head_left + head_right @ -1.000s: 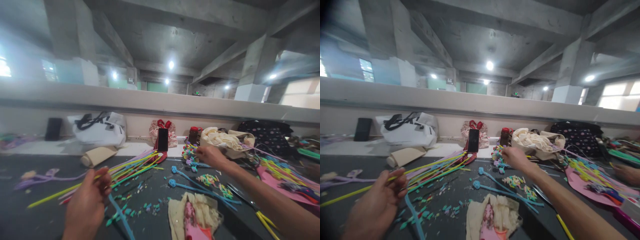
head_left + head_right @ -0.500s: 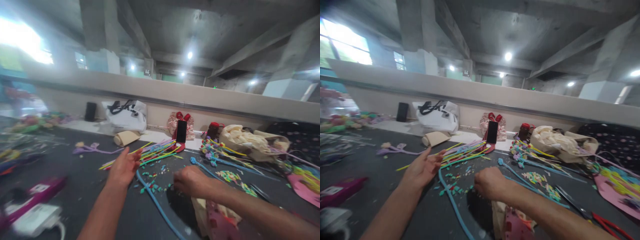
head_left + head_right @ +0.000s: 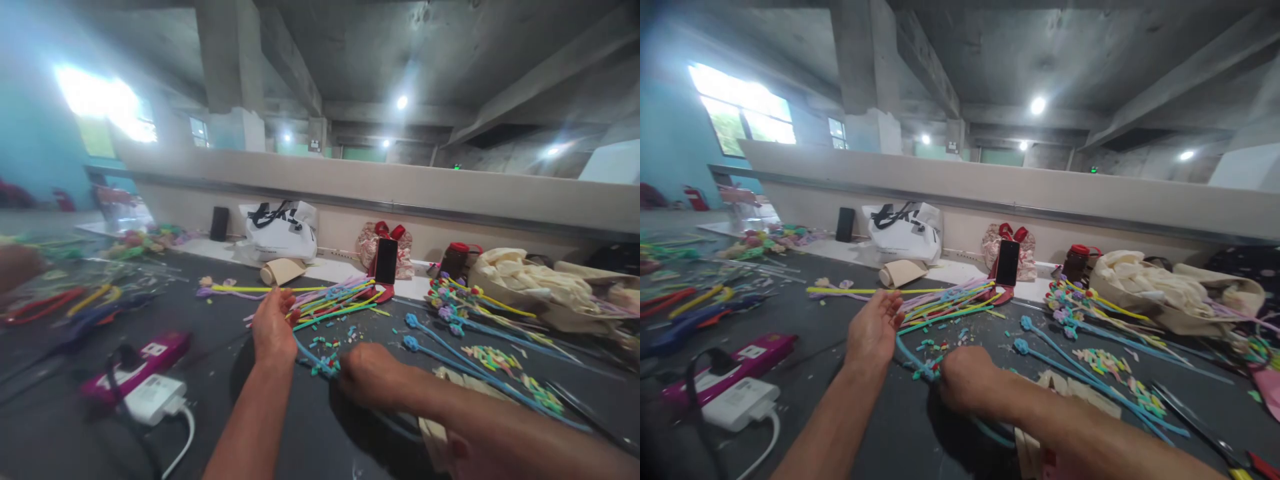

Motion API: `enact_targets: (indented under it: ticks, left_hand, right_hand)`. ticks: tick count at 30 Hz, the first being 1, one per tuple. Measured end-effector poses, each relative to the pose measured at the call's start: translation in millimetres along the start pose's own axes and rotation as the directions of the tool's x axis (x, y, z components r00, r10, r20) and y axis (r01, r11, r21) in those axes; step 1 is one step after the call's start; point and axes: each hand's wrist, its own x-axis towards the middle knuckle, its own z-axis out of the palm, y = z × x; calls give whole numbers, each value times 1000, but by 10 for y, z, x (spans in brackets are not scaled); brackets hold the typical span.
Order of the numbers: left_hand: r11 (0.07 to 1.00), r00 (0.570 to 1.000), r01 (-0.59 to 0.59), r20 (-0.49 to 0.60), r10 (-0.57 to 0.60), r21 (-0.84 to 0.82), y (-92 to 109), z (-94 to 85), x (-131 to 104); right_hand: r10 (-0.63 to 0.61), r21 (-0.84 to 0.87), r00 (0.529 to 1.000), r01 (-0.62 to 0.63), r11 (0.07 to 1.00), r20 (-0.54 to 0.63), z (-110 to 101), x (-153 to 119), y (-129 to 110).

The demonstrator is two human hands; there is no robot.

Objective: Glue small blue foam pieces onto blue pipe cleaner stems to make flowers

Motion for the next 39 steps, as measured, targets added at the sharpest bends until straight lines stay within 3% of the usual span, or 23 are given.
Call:
enact_targets:
  ticks: [7,11,14,18,24,33,36,39]
  left_hand:
    - [1000,1000,8,13,-9,17,-17,-17,4]
    - [997,998,26,56,-30,74,-87,1,-45]
    - [988,988,68,124,-86,140,-183,29,-135]
    - [971,957,113,241,-163,210,-323,78,-288]
    - [964,960,173,185,-210,201,-349,94,-274]
    - [924,908,345,191,-373,162,-352,86,-265]
    - [930,916,334,179,-359,153,-349,95,-279]
    - [951,948,292,103,-302,102,-290,89,-236]
  right_hand:
    - [159,132,969,-135,982,-191,-450,-55,575]
    - [231,250,941,-169,954,-248,-610,-3,758]
    - [225,295,946,-151,943,-234,-523,203,784]
    - [170,257,972,-125,958,-160,-240,586,747]
    - [55,187,998,-48,981,-28,56,1063,677]
    - [148,201,988,-136,970,-48,44,1659,646]
    - [174,247,983,-157,956,-49,-19,1663,712]
    - [191,317,981,-168,933,-42,-128,1490,821]
